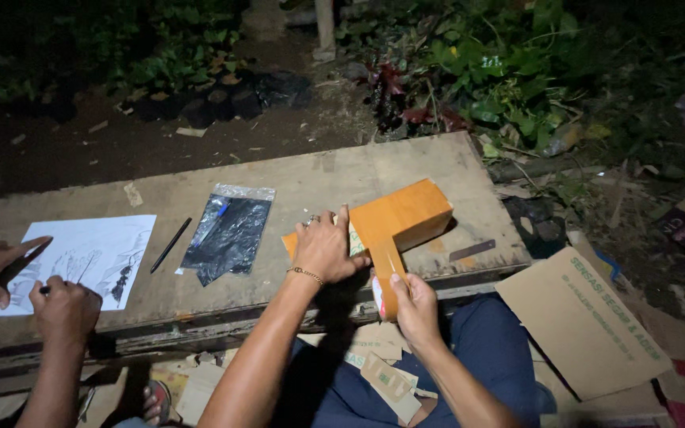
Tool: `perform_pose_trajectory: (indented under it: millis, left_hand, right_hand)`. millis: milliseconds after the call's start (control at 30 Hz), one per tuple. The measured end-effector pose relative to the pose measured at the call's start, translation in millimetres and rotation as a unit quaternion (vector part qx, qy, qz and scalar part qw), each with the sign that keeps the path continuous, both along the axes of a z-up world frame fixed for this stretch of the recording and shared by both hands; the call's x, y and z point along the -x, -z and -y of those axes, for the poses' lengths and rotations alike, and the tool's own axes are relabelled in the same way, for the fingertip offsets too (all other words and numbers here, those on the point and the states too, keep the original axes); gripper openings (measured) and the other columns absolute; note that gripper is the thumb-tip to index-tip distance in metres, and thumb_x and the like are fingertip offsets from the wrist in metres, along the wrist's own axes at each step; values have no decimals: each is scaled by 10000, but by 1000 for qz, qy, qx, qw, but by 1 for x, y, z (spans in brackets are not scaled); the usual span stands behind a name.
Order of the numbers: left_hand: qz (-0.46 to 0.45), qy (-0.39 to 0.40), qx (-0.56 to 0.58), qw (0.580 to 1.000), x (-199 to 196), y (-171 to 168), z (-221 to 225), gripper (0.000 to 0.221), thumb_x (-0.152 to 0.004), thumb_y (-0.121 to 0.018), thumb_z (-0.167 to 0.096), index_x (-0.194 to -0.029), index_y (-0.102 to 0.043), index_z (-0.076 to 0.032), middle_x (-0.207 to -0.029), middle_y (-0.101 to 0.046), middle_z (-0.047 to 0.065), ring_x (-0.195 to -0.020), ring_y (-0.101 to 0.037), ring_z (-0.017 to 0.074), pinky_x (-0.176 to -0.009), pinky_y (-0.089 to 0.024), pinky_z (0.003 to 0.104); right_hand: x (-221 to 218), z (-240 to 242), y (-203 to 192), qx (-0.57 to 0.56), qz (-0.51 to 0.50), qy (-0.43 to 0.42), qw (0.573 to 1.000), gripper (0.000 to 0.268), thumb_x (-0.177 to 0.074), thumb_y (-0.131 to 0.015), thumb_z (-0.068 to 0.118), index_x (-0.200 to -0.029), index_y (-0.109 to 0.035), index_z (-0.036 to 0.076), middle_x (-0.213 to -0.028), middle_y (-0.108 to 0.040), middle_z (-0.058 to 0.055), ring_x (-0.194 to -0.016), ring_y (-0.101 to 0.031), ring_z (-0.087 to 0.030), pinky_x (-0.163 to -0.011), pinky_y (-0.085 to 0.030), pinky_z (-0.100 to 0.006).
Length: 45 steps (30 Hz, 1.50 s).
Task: The person tapes a small cardboard box with orange packing tape, applying multiple strips across the top and sides to secure it. The person uses a knife to cut the tape and adjusts the box orientation to cover different edges.
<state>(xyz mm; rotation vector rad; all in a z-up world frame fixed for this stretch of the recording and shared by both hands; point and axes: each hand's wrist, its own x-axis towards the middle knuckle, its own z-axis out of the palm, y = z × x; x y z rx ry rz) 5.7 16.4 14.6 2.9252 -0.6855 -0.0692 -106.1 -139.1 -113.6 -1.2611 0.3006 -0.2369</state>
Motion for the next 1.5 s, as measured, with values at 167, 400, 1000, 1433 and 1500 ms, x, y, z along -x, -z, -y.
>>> perform_pose_trajectory:
  millis: [167, 400, 1000, 1433, 1500]
  left_hand:
    - [-21, 10, 49, 999, 2, -4, 0, 1155, -633, -839, -644, -1492, -391, -16, -1274, -597, 256, -1154, -594, 437, -943, -436, 637]
    - [-219, 65, 137, 964, -12, 1, 2, 937, -597, -854, -597, -1226, -646, 66, -1155, -713, 272, -1101, -702, 362, -976, -533, 411]
    - [-16, 9, 129, 991, 0, 5, -18, 979, -720, -788, -545, -1460, -495, 25, -1409, -581, 256, -1273, -581, 433, -1068, -436, 562]
    - [42, -25, 20, 999, 27, 8, -4, 1195, -614, -861, -634, -1516, -364, -29, -1339, -558, 168, -1213, -567, 352, -976, -403, 548]
    - [43, -25, 18, 999, 31, 14, -6, 1175, -631, -856, -625, -1510, -361, -24, -1326, -558, 183, -1205, -566, 364, -967, -402, 551]
  right_hand:
    - [11, 10, -21, 26, 18, -8, 999, 312, -1041, -586, 253, -898, -648, -17, -718, -653, -43, -562, -558, -82, -495, -472, -264]
    - [29, 25, -69, -1, -66, -22, 998, 323, -995, -585, 296, -866, -613, 2, -670, -657, -69, -515, -572, -121, -461, -467, -302]
    - [-94, 14, -116, 77, -96, -148, 981, 444, -1024, -589, 430, -928, -689, 8, -796, -692, -34, -672, -630, -117, -619, -507, -311]
    - [-58, 11, -88, 45, 111, -81, 990, 219, -1051, -616, 227, -990, -635, 18, -922, -678, -16, -815, -589, -49, -727, -494, -245]
    - [-43, 8, -79, 65, 116, -44, 990, 232, -1074, -623, 204, -978, -631, -7, -907, -656, -12, -800, -553, -38, -693, -480, -249]
